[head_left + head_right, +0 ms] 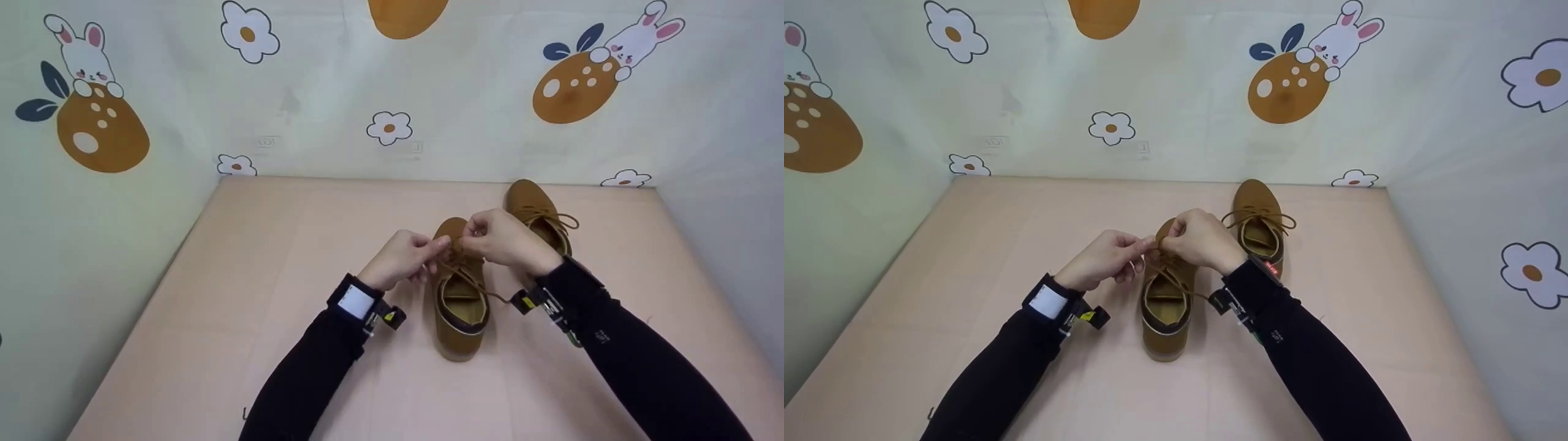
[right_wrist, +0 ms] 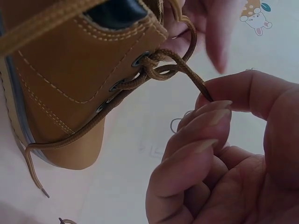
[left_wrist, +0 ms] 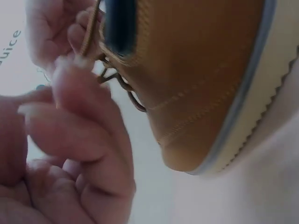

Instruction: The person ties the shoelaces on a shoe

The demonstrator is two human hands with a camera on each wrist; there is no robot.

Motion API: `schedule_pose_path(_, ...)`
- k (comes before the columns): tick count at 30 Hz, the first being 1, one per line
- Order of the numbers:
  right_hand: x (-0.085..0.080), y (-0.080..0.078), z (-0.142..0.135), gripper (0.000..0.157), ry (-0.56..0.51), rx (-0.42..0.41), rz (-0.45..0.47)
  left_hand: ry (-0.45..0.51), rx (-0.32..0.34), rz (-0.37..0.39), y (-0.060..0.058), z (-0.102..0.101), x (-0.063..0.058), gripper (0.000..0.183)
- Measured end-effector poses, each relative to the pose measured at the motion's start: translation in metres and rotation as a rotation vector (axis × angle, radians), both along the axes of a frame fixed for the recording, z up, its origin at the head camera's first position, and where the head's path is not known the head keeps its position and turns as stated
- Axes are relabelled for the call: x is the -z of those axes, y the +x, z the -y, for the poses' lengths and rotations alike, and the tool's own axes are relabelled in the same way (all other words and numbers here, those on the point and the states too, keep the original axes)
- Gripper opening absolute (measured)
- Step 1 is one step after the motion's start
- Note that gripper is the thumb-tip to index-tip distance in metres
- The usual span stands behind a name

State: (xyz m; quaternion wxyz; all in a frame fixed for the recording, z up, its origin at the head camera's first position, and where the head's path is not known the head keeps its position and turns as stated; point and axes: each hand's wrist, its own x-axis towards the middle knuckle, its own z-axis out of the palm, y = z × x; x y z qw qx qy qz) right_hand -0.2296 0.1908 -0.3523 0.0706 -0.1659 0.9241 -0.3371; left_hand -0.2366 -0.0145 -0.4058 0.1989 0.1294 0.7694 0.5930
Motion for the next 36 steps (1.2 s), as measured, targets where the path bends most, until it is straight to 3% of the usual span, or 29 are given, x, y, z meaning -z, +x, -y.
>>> schedule_pose_path(3, 0.001, 0.000, -0.001, 0.008, 0.001, 0.005, 0.000, 0.101, -0.005, 0.077, -0.003, 0.000, 0.002, 0.026)
schedule_pose_path(9, 0.002, 0.001, -0.002, 0.009, -0.002, 0.017, -0.009, 0.383, 0.071, 0.265, 0.001, -0.004, -0.001, 0.015)
schedule_pose_path(13, 0.003, 0.002, -0.003, 0.008, -0.012, 0.029, -0.031, 0.439, 0.083, 0.300, 0.005, -0.008, -0.001, 0.014)
schedule_pose_path(16, 0.004, 0.002, -0.003, 0.007, -0.026, 0.036, -0.052, 0.359, 0.068, 0.239, 0.008, -0.010, -0.001, 0.013)
schedule_pose_path(22, 0.004, 0.004, -0.002, 0.008, -0.045, 0.055, -0.070, 0.059, 0.066, 0.006, 0.012, -0.011, -0.001, 0.007)
schedule_pose_path(31, 0.004, 0.004, 0.001, 0.012, 0.003, 0.133, -0.120, 0.017, 0.030, -0.126, 0.014, -0.015, 0.001, 0.008)
schedule_pose_path(36, 0.005, 0.004, 0.003, 0.012, -0.023, 0.133, -0.134, -0.065, -0.006, -0.231, 0.012, -0.015, 0.002, 0.017)
